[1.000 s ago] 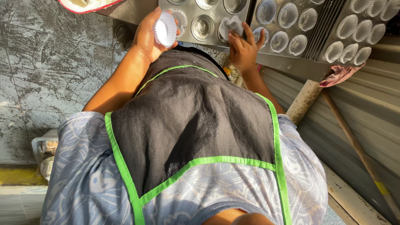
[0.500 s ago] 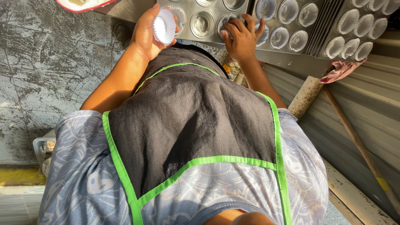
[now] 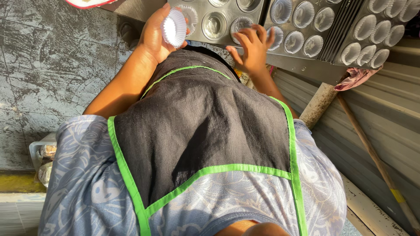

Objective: The person places paper cupcake liners one by one into the individual wells of multiple metal muffin tins on a stainless steel work surface.

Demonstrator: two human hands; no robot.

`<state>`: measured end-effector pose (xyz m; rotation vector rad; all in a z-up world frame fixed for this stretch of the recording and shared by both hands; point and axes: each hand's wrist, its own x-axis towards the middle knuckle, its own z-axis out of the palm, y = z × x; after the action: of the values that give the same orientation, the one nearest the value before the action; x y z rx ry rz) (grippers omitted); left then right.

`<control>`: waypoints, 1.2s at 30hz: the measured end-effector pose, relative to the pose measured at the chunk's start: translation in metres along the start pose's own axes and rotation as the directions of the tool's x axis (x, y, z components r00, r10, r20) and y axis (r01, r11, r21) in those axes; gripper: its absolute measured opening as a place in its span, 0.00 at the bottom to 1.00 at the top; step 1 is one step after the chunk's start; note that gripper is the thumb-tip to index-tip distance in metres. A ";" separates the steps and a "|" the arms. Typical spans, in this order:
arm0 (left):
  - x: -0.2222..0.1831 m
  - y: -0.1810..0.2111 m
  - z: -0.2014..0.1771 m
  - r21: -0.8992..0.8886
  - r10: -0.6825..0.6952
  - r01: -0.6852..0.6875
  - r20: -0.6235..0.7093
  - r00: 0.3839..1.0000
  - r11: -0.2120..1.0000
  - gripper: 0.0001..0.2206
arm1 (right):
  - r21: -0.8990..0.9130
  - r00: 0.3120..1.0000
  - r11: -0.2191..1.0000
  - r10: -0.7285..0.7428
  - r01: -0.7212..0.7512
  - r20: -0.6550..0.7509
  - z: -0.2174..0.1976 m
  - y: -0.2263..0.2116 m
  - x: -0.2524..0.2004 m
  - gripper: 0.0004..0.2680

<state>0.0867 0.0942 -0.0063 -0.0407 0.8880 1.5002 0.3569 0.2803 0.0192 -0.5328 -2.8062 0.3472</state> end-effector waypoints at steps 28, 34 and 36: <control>0.057 -0.020 0.069 0.036 -0.188 0.185 0.135 0.973 0.982 0.33 | 0.362 0.990 0.923 -0.138 0.128 0.001 -0.021 -0.024 0.076 0.10; 0.064 -0.025 0.062 0.052 -0.190 0.184 0.161 0.968 0.982 0.39 | 0.798 0.994 0.595 0.091 -0.096 0.052 -0.008 0.005 0.073 0.10; 0.066 -0.025 0.060 0.046 -0.178 0.174 0.112 0.978 0.984 0.39 | 0.792 0.994 0.608 0.109 -0.060 -0.009 -0.023 0.037 0.071 0.04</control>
<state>0.1258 0.1787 -0.0115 -0.0056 0.7974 1.3081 0.3115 0.3454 0.0451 -0.4300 -2.2161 1.4758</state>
